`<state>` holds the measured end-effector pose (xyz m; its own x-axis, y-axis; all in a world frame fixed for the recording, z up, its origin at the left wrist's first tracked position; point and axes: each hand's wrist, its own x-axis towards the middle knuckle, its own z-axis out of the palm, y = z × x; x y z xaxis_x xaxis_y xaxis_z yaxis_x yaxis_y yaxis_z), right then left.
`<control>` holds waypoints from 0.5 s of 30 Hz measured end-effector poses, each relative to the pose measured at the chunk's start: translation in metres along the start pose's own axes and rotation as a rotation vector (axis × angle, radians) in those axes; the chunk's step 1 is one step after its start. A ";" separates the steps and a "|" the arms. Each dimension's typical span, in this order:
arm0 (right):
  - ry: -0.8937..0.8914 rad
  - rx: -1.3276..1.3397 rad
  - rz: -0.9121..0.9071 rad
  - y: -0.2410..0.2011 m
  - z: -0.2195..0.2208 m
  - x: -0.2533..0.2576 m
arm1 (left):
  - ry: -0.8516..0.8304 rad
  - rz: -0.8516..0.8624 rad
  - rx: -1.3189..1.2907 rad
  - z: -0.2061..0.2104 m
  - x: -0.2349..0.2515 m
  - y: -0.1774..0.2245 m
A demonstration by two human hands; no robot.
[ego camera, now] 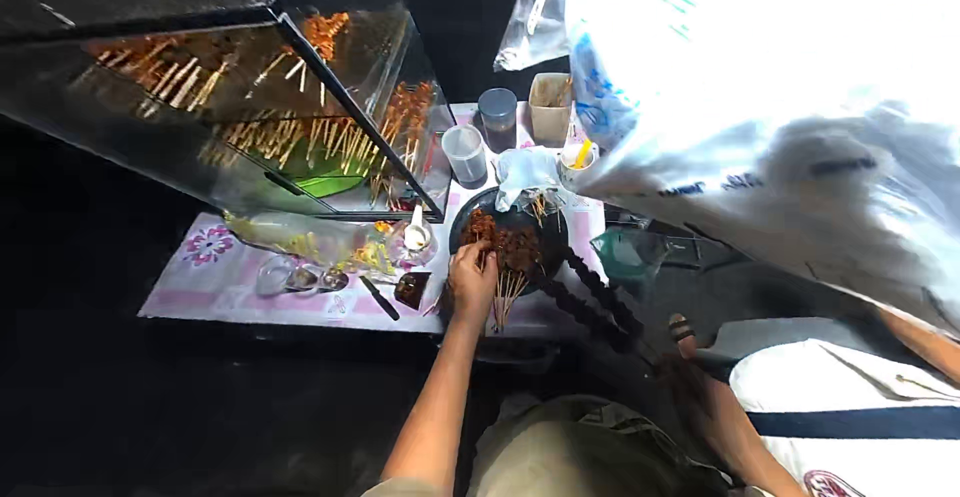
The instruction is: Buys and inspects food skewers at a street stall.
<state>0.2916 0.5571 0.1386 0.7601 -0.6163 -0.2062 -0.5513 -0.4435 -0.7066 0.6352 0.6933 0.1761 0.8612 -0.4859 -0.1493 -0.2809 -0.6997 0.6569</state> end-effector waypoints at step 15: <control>0.119 0.314 0.300 -0.056 0.066 0.074 | -0.188 0.510 0.409 0.091 0.178 0.026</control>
<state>0.4017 0.5789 0.1187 0.5273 -0.7662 -0.3672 -0.5962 -0.0258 -0.8024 0.7419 0.5407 0.0994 0.5008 -0.8644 -0.0450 -0.8016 -0.4828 0.3526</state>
